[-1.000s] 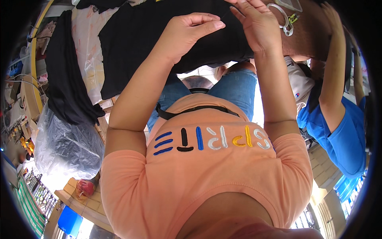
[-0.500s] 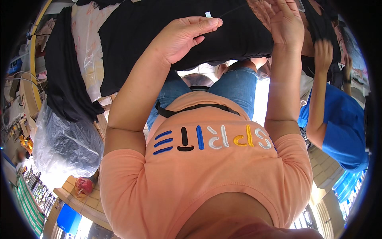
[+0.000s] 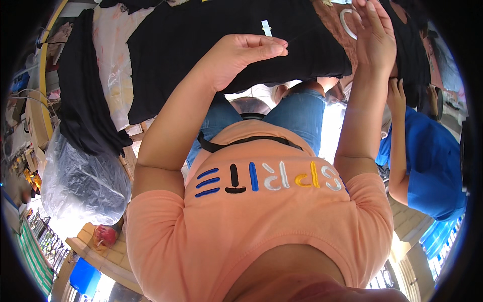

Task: The person positions a black shirt on a table and uses a plastic fastener to attach a small white tag to the garment by hand.

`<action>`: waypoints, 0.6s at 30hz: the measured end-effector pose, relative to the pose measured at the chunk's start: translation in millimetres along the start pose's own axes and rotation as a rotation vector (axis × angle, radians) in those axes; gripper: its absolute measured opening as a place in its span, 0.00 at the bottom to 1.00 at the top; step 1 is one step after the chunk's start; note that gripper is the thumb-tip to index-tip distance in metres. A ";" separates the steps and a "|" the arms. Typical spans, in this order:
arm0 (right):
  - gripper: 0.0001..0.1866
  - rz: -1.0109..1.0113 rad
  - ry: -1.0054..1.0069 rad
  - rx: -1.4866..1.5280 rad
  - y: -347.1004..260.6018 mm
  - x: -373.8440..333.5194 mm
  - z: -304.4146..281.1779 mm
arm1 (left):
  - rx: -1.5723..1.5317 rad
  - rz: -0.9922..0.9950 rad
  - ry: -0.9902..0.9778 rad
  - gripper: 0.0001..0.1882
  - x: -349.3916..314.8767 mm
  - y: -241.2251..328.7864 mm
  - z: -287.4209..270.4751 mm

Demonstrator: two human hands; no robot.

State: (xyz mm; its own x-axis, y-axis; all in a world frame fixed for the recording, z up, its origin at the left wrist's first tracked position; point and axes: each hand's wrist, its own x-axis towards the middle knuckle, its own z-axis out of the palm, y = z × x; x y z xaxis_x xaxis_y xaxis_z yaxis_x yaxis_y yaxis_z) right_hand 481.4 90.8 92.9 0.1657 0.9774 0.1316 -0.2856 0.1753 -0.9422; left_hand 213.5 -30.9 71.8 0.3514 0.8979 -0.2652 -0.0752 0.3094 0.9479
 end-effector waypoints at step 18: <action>0.06 -0.256 -0.324 -0.976 109.7 96.6 64.8 | 1.217 0.232 1.198 0.20 -3.2 15.8 -248.7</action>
State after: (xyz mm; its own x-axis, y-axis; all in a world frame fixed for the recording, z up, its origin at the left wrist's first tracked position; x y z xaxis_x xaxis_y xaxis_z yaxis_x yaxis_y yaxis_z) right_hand 404.9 212.1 22.3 -0.1869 0.9350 0.3014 0.6278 0.3497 -0.6954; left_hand -20.9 48.9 43.8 -0.4428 0.7765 0.4483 0.8736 0.2611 0.4107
